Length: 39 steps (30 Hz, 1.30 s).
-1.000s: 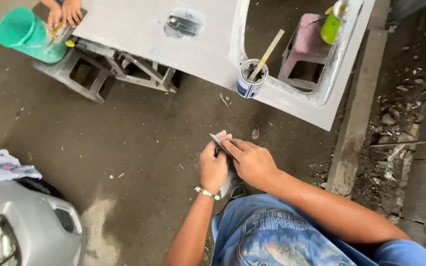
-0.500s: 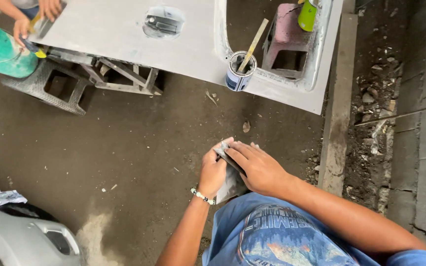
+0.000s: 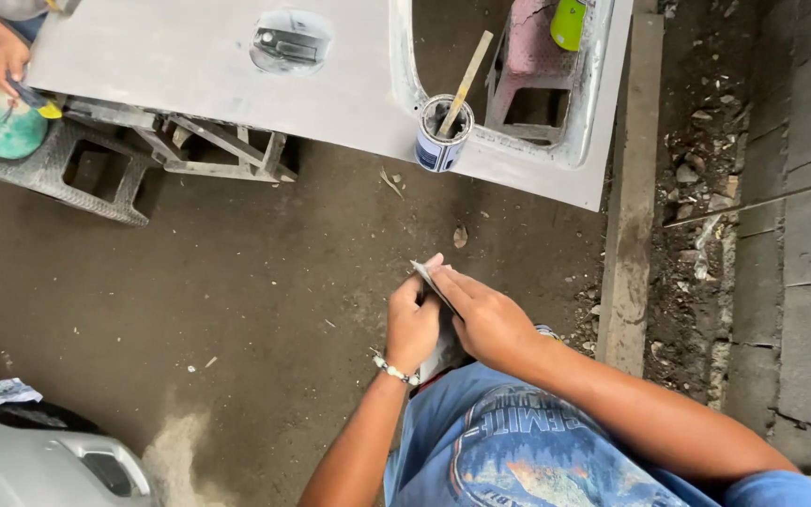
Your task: The person applies a yellowish body filler to a white car hood using a metal spreader. They smooth the filler across the surface and then scrape excess material from the spreader into a container. The person also uses a sanding block to smooth the filler on the hood.
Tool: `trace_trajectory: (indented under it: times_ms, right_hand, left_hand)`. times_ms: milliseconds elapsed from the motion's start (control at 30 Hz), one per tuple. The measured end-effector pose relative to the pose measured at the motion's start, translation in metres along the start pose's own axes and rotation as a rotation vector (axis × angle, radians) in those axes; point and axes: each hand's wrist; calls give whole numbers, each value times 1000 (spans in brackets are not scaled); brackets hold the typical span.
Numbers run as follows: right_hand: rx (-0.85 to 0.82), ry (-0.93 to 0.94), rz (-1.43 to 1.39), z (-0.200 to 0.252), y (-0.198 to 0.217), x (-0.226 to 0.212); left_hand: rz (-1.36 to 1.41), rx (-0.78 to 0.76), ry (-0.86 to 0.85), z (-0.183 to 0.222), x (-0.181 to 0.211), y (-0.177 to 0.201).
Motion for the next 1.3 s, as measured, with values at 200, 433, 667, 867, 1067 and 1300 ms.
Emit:
trace_trajectory:
  times_ms: [200,433,667,867,1067,1300]
  right_hand:
    - [-7,208,99,5,-1,3]
    - [57,62,103,4,-13,-2]
    - [-68,126,159,7,0,-10]
    - [-15,77,215,7,-8,-12]
    - [80,33,166,10,-17,-17]
    - [51,19,82,9,3,1]
  left_hand:
    - [49,-91,4,-2,3,2]
    - [85,-61,-32,4,8,6]
    - [75,-147,-22,6,6,22]
    - [90,-99,-36,3,2,15]
    - [24,-31,-52,6,12,5]
    - [11,-68,-111,-6,4,-2]
Point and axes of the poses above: each hand's wrist, its own z-axis away from the middle knuckle, its own y-axis out of the back of the hand, x = y × z, and after that the axes turned 1 degree about -z, right-handed
